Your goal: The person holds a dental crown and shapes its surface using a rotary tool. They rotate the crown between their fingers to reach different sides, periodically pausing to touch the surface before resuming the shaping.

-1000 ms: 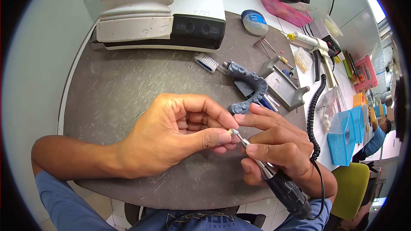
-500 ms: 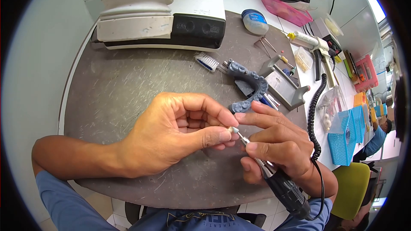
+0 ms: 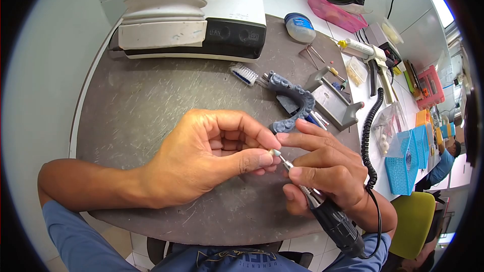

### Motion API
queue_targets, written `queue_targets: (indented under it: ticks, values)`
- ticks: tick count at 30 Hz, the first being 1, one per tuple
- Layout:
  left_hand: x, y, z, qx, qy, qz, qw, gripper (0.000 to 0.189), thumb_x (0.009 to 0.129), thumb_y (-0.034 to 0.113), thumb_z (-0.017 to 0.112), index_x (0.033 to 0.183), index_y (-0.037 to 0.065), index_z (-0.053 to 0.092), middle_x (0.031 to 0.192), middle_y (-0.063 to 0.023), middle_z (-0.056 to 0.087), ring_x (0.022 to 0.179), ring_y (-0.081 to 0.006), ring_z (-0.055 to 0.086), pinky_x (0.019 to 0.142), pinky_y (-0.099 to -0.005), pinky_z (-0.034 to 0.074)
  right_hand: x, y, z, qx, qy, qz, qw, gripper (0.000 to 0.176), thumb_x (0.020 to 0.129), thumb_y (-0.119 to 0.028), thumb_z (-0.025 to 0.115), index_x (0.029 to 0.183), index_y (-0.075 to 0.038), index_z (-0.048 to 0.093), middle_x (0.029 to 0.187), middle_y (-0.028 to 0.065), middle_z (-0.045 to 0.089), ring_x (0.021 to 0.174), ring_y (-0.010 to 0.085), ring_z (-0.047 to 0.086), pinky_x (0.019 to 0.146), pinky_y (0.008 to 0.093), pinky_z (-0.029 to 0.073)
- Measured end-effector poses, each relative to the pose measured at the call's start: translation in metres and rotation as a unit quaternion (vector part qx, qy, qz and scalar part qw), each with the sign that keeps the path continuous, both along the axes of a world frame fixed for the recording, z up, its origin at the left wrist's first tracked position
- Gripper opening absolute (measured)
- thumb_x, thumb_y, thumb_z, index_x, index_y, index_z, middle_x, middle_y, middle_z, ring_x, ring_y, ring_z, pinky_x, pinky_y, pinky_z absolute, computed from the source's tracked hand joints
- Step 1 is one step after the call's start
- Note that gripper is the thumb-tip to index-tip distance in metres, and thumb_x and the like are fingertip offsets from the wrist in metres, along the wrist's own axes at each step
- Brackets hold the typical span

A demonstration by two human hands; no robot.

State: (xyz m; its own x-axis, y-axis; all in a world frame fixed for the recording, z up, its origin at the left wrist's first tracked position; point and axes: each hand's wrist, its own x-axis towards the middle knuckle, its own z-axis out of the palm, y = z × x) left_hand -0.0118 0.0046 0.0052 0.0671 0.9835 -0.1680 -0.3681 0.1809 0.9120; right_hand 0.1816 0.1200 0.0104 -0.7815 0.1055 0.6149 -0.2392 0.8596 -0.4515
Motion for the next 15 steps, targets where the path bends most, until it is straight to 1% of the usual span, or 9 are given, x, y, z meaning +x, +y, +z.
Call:
queue_targets:
  ticks: [11, 15]
  values:
    - [0.0009, -0.0006, -0.0001, 0.001, -0.006, 0.004, 1.0, 0.016, 0.091, 0.003, 0.066, 0.105, -0.004, 0.062, 0.1, -0.0123, 0.068, 0.091, -0.0147, 0.068, 0.082, -0.0273, 0.057, 0.0001, 0.0009, 0.0011, 0.012, 0.0, 0.009, 1.0, 0.026, 0.069, 0.0, 0.079, 0.091, -0.003, 0.064, 0.078, 0.0089, 0.067, 0.096, 0.0338, 0.07, 0.092, 0.0488, 0.054]
    - [0.0011, -0.0008, 0.0001, 0.005, -0.006, 0.007, 1.0, 0.016, 0.091, 0.002, 0.066, 0.105, -0.003, 0.061, 0.101, -0.0118, 0.067, 0.093, -0.0152, 0.067, 0.083, -0.0278, 0.057, 0.0003, 0.0006, -0.0004, -0.003, 0.011, 0.001, 1.0, 0.027, 0.067, 0.0, 0.079, 0.089, -0.004, 0.065, 0.077, 0.0092, 0.067, 0.096, 0.0336, 0.071, 0.091, 0.0487, 0.055]
